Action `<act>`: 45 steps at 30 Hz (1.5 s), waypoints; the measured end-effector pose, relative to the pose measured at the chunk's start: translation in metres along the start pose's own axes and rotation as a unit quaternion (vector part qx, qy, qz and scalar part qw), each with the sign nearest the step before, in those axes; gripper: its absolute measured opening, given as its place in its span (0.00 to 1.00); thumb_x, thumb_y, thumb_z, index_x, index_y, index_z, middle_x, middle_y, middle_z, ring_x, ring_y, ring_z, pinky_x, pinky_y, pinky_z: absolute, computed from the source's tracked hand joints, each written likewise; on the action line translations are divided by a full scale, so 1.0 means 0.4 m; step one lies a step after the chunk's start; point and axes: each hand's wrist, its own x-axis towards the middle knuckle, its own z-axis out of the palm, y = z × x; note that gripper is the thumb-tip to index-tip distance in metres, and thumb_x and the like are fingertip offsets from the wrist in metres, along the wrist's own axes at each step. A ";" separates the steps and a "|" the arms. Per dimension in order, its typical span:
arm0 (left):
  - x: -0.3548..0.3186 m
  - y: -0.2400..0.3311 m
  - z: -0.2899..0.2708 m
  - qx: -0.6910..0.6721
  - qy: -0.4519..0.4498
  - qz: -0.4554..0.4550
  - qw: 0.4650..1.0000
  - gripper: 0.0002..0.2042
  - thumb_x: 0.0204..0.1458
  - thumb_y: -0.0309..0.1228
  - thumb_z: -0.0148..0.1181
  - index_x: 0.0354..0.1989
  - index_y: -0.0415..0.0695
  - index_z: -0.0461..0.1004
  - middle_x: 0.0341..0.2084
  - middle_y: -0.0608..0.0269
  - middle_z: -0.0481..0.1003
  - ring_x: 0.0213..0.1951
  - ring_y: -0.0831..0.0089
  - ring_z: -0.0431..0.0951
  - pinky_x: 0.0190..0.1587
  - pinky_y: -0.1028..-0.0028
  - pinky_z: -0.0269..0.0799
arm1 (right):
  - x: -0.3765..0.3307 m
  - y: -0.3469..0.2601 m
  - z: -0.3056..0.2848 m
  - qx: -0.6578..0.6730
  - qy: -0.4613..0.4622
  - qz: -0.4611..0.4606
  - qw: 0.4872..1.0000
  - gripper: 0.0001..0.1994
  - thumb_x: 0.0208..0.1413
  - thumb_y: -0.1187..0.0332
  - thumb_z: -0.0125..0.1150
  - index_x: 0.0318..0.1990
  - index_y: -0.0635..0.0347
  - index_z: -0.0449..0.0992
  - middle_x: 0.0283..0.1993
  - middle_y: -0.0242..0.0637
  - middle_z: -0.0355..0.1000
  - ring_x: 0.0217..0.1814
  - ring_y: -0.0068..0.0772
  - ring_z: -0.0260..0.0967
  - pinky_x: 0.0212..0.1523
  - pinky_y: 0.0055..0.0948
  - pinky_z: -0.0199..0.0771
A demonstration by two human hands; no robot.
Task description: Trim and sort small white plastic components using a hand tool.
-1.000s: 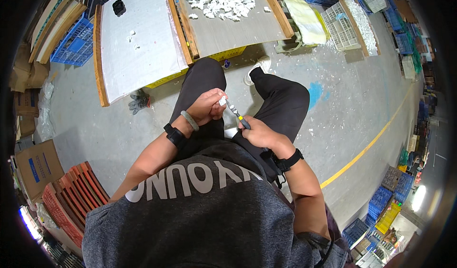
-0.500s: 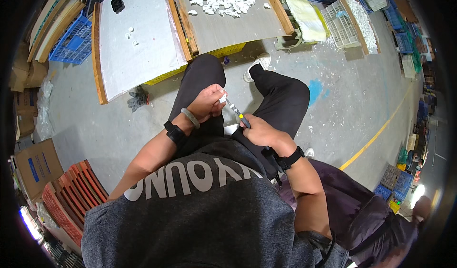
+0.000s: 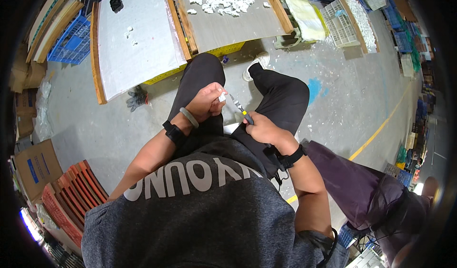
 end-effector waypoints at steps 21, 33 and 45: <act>0.001 -0.003 0.002 0.027 -0.004 0.012 1.000 0.07 0.62 0.35 0.45 0.37 0.47 0.67 0.15 0.71 0.65 0.14 0.84 0.58 0.19 0.81 0.55 | -0.002 -0.020 -0.002 -0.054 -0.001 -0.023 0.998 0.09 0.50 0.72 0.49 0.37 0.66 0.70 0.36 0.57 0.71 0.46 0.56 0.69 0.45 0.43 0.66; -0.001 0.006 -0.004 0.002 -0.024 0.016 1.000 0.11 0.64 0.33 0.41 0.45 0.42 0.69 0.25 0.63 0.73 0.21 0.80 0.68 0.28 0.78 0.68 | -0.024 0.015 0.012 -0.180 0.106 -0.133 0.969 0.24 0.47 0.74 0.51 0.54 0.73 0.59 0.55 0.61 0.60 0.61 0.58 0.56 0.62 0.41 0.57; 0.004 -0.007 -0.006 0.052 -0.008 0.015 0.999 0.11 0.63 0.32 0.42 0.43 0.40 0.69 0.23 0.63 0.72 0.21 0.81 0.69 0.26 0.81 0.69 | -0.044 -0.059 0.028 -0.295 0.146 -0.084 0.940 0.17 0.45 0.76 0.52 0.45 0.70 0.62 0.46 0.58 0.64 0.53 0.59 0.61 0.51 0.47 0.67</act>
